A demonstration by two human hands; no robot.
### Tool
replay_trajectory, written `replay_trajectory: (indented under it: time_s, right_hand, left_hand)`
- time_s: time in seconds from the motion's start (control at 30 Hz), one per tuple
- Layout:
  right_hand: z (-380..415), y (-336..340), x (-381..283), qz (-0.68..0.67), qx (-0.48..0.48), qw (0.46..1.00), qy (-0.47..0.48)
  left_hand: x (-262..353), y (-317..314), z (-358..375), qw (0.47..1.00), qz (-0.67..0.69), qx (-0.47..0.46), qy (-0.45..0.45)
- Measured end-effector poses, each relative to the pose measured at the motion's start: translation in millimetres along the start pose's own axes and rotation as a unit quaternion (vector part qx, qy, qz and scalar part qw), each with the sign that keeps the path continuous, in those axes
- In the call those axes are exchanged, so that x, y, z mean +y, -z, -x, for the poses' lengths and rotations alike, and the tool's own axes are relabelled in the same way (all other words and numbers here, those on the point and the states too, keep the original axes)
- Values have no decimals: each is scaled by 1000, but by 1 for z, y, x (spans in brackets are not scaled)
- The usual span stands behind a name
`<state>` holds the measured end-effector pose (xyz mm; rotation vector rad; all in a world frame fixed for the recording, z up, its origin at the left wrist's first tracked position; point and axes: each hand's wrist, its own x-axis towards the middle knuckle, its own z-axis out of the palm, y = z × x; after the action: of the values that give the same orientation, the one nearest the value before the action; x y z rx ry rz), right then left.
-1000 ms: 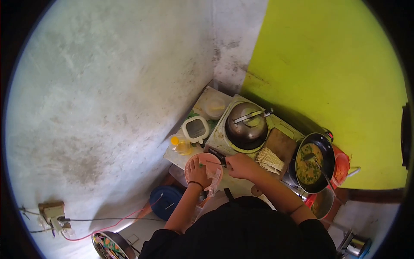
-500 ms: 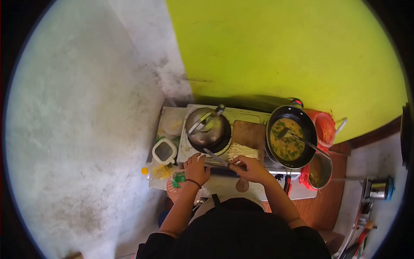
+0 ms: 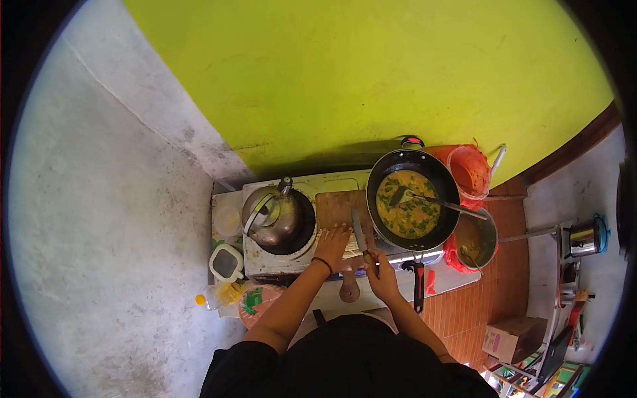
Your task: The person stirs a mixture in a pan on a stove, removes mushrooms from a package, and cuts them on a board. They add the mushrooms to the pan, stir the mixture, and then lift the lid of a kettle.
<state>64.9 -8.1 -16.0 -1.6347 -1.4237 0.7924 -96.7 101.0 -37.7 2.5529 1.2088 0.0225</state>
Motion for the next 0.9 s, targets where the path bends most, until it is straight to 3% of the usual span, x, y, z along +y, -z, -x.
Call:
replay_trajectory:
  time_s: [0.2,0.33,0.5,0.7,0.8,0.9]
  right_hand:
    - [7,7,3,-23,-6,998,-65]
    - [6,8,2,-12,-7,999,-47]
    - [4,2,7,22,6,1000,10]
    - [3,-11,15,122,-65,990,-2]
    - [2,-16,15,145,-146,973,-100]
    - [1,-24,23,169,-164,964,-121]
  left_hand:
    - [-11,-21,-13,999,34,8,-19]
    - [-12,-20,-12,999,16,38,-23]
    - [-23,-28,-18,997,26,70,36]
    - [-25,-30,-18,992,63,95,58]
    - [-20,-32,-12,989,52,110,85]
    - [-16,-34,-11,985,62,121,109]
